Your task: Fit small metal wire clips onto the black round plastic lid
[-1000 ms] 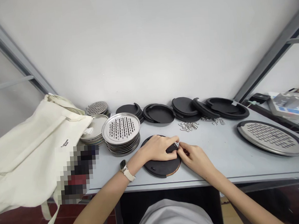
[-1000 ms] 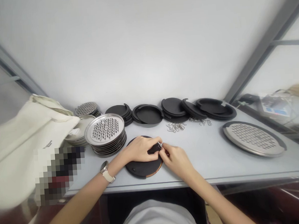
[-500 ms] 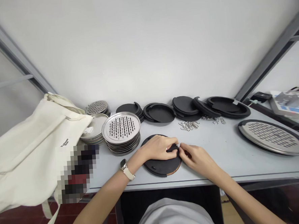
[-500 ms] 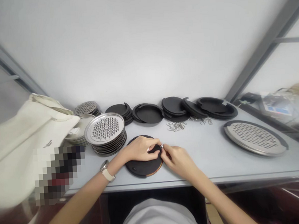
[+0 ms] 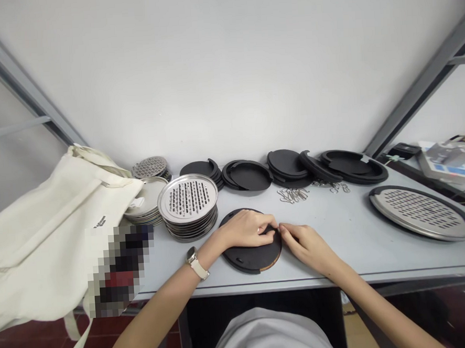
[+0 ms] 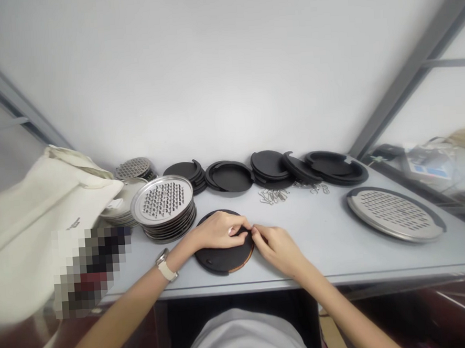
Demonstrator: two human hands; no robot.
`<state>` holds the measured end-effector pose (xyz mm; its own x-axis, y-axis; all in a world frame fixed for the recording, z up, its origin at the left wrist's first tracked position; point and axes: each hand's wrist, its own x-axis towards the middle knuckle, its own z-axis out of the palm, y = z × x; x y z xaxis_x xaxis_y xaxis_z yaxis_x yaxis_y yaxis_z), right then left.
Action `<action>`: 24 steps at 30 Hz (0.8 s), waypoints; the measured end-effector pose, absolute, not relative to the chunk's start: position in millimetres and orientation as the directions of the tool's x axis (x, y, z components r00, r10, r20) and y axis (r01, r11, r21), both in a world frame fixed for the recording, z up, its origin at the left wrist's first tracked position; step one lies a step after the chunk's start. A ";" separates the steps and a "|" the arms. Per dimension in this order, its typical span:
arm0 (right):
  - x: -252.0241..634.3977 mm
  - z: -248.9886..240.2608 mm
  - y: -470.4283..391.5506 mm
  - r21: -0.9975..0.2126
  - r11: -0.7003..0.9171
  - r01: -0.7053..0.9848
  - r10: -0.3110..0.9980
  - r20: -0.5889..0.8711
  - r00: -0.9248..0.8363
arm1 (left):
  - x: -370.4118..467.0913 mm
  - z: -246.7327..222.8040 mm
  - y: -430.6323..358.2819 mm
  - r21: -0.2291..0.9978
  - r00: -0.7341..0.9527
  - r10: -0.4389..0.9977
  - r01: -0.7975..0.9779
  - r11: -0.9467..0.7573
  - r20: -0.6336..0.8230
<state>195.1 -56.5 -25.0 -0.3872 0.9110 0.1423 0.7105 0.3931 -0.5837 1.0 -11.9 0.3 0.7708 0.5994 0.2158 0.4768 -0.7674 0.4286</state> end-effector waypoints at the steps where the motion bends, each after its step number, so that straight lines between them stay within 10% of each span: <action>1: 194.8 -25.5 -56.5 -0.575 0.401 0.713 0.908 0.145 -0.393 | 1.3 -0.3 -11.7 0.420 0.774 0.593 0.473 -0.774 0.221; 13: 192.5 -26.3 -55.8 -0.574 0.386 0.723 0.919 0.173 -0.354 | 2.0 3.8 -13.4 0.400 0.778 0.594 0.487 -0.776 0.206; 24: 237.8 2.8 -60.9 -0.711 0.305 0.633 0.843 -0.108 -0.527 | 1.6 6.0 -15.2 0.375 0.775 0.599 0.504 -0.778 0.203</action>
